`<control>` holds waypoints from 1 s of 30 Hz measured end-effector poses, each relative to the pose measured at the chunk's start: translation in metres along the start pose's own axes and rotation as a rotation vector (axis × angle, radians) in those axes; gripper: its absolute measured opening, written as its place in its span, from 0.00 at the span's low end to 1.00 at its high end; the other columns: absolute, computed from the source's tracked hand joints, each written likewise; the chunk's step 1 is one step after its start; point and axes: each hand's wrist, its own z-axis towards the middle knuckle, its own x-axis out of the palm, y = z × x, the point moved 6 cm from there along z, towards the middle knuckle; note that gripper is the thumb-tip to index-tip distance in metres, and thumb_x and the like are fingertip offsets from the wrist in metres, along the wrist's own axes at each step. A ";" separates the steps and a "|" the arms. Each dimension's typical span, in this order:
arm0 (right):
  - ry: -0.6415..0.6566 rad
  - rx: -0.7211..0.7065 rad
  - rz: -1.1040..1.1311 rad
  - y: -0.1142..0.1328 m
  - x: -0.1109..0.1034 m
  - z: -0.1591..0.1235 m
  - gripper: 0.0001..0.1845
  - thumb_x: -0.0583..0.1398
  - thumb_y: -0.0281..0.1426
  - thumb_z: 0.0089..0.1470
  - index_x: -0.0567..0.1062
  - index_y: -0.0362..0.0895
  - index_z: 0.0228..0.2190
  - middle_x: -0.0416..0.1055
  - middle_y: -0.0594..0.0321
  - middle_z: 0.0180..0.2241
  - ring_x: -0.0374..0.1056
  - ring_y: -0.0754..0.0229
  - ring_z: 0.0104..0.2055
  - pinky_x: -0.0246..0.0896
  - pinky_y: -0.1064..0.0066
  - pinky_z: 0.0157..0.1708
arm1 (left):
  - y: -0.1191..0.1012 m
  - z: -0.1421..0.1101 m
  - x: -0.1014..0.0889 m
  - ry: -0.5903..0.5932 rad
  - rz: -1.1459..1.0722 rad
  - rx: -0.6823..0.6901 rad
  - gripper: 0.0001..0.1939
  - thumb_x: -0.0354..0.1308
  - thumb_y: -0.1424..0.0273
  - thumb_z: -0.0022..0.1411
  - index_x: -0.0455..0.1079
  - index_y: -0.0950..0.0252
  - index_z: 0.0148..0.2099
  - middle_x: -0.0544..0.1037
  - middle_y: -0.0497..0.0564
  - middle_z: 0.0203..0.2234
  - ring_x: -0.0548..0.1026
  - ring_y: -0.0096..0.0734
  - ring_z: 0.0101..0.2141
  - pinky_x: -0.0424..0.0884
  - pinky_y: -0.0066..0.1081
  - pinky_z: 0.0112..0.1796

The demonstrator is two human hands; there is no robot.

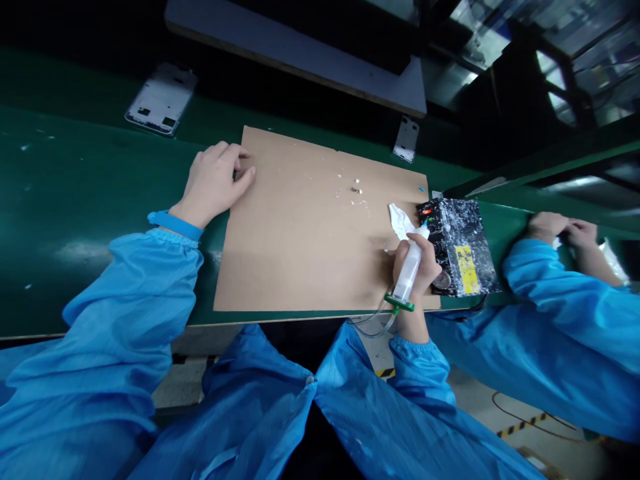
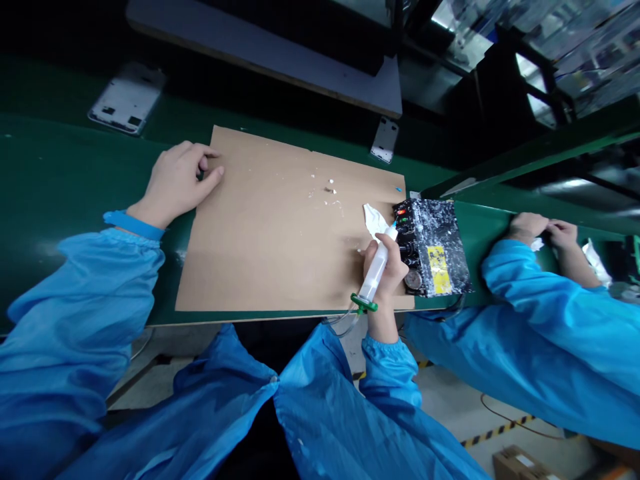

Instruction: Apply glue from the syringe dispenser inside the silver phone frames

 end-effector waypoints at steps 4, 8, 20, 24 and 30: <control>0.038 -0.010 -0.023 -0.001 0.001 -0.001 0.17 0.63 0.44 0.68 0.83 0.45 0.47 0.81 0.61 0.27 0.85 0.49 0.31 0.82 0.61 0.37 | 0.004 0.001 0.002 -0.019 0.002 0.006 0.16 0.60 0.61 0.76 0.75 0.58 0.61 0.78 0.57 0.46 0.77 0.56 0.57 0.73 0.54 0.63; 0.039 -0.008 -0.046 -0.004 0.002 0.001 0.18 0.62 0.43 0.68 0.83 0.46 0.48 0.82 0.61 0.29 0.85 0.50 0.32 0.82 0.61 0.40 | 0.003 0.001 0.005 -0.024 0.022 0.007 0.18 0.59 0.61 0.76 0.75 0.60 0.62 0.79 0.59 0.48 0.78 0.57 0.57 0.73 0.54 0.62; 0.034 -0.061 0.035 -0.009 0.005 0.003 0.20 0.65 0.45 0.69 0.84 0.45 0.52 0.85 0.60 0.33 0.87 0.46 0.37 0.83 0.57 0.43 | 0.056 0.020 -0.049 -0.252 0.141 -0.395 0.46 0.65 0.47 0.69 0.57 0.59 0.80 0.63 0.70 0.75 0.56 0.80 0.76 0.60 0.72 0.68; 0.047 -0.048 0.056 -0.005 0.005 0.005 0.23 0.65 0.48 0.67 0.85 0.44 0.51 0.83 0.60 0.31 0.83 0.52 0.30 0.80 0.63 0.38 | 0.074 0.030 -0.052 -0.277 0.078 -0.462 0.47 0.66 0.49 0.65 0.58 0.63 0.78 0.71 0.72 0.71 0.63 0.78 0.72 0.58 0.73 0.68; -0.027 -0.059 0.139 0.001 -0.005 0.012 0.31 0.62 0.54 0.69 0.85 0.41 0.56 0.86 0.46 0.52 0.84 0.45 0.49 0.80 0.53 0.54 | 0.064 0.021 -0.066 -0.431 -0.029 -0.449 0.42 0.69 0.58 0.58 0.61 0.64 0.71 0.73 0.74 0.65 0.66 0.77 0.69 0.55 0.76 0.67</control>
